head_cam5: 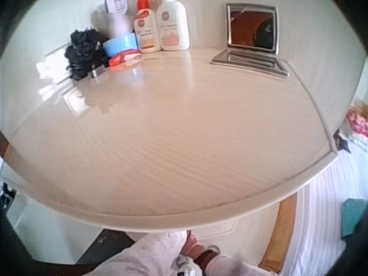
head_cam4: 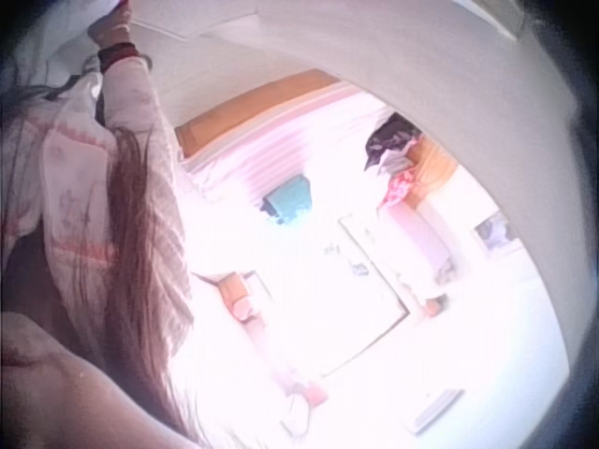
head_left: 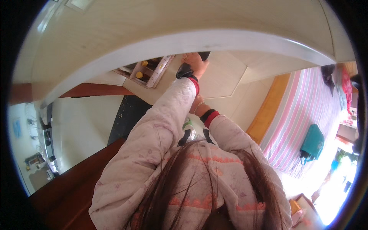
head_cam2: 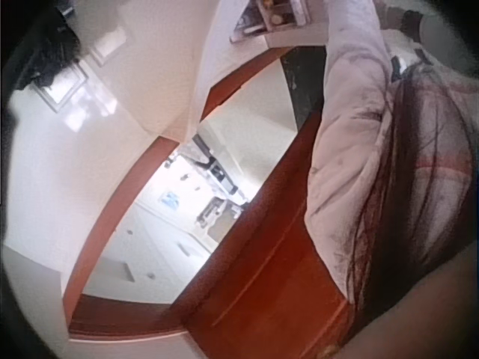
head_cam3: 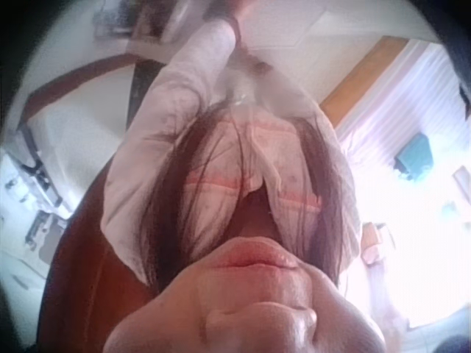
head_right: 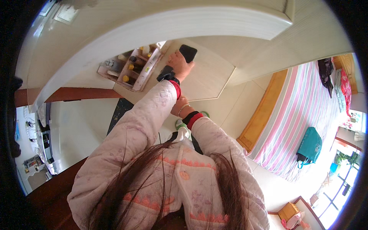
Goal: The person wipes a black leather jacket with a white cloth on a striped bed, then folds the jacket and places it into a teal bag. The person then walks to a dresser and wipes its surface with the same cloth.
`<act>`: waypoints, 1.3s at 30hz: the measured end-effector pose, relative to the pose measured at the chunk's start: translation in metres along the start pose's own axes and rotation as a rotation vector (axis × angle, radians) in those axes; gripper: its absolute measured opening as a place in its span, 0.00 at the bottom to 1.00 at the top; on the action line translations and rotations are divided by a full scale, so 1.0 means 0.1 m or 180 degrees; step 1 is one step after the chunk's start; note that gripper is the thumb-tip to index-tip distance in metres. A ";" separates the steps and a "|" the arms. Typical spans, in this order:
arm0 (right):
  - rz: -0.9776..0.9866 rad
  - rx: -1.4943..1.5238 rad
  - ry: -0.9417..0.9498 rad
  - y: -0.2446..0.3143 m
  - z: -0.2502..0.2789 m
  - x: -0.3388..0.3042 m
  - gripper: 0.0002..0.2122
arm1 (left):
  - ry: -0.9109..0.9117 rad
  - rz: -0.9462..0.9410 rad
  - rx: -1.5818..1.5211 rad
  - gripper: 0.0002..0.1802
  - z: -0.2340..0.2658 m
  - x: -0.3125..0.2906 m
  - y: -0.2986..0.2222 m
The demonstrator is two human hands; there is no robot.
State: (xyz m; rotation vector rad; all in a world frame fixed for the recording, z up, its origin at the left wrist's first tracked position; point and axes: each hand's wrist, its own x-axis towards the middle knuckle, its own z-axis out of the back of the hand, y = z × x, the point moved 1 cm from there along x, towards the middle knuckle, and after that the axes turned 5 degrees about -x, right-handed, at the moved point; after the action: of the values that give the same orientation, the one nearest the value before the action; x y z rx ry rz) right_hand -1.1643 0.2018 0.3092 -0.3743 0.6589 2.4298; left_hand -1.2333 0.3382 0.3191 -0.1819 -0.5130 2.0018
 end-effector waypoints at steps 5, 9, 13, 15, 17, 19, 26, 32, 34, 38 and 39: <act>0.0211 0.1905 -0.0474 -0.02 -0.02 -0.01 0.23 | 0.0188 -0.0124 -0.0439 0.39 0.07 -0.02 -0.04; 0.0170 0.0274 -0.0157 -0.01 0.04 -0.08 0.23 | 0.0691 -0.0224 -0.0669 0.35 0.15 -0.04 -0.06; 0.0402 -0.0418 -0.0494 0.04 0.16 -0.07 0.23 | 0.0805 -0.0526 -0.0848 0.31 0.19 -0.12 0.07; 0.0602 -0.0589 -0.0729 0.09 0.19 -0.01 0.24 | 0.0320 -0.1046 -0.0967 0.30 0.30 -0.28 0.22; 0.0837 -0.0965 -0.1153 0.17 0.18 0.10 0.24 | 0.0387 -0.0993 -0.0830 0.29 0.46 -0.46 0.44; 0.1057 0.0027 -0.1242 0.25 0.14 0.24 0.24 | -0.0504 -0.1160 -0.1310 0.27 0.76 -0.83 0.69; 0.1667 -0.0974 -0.1314 0.59 -0.01 0.59 0.28 | 0.0412 0.0108 -0.2192 0.11 1.70 -2.03 1.96; 0.1968 -0.1093 -0.1305 0.59 0.09 0.53 0.29 | 0.0792 0.0745 -0.2566 0.10 1.96 -2.27 2.69; 0.2102 -0.1127 -0.1365 0.59 0.10 0.50 0.29 | 0.0733 0.0622 -0.2796 0.09 1.99 -2.25 2.81; 0.2050 -0.1063 -0.1380 0.78 0.02 0.53 0.29 | 0.0729 0.0632 -0.2927 0.09 2.08 -2.20 3.01; 0.1949 -0.1095 -0.1351 0.89 -0.02 0.58 0.29 | 0.0743 0.0671 -0.2943 0.09 2.10 -2.19 3.04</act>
State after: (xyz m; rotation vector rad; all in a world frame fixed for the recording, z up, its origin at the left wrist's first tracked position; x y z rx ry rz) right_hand -1.2637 0.1654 0.3170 0.2593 0.1716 3.0751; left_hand -1.4495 -0.0310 0.3561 -1.0524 -1.2719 1.7626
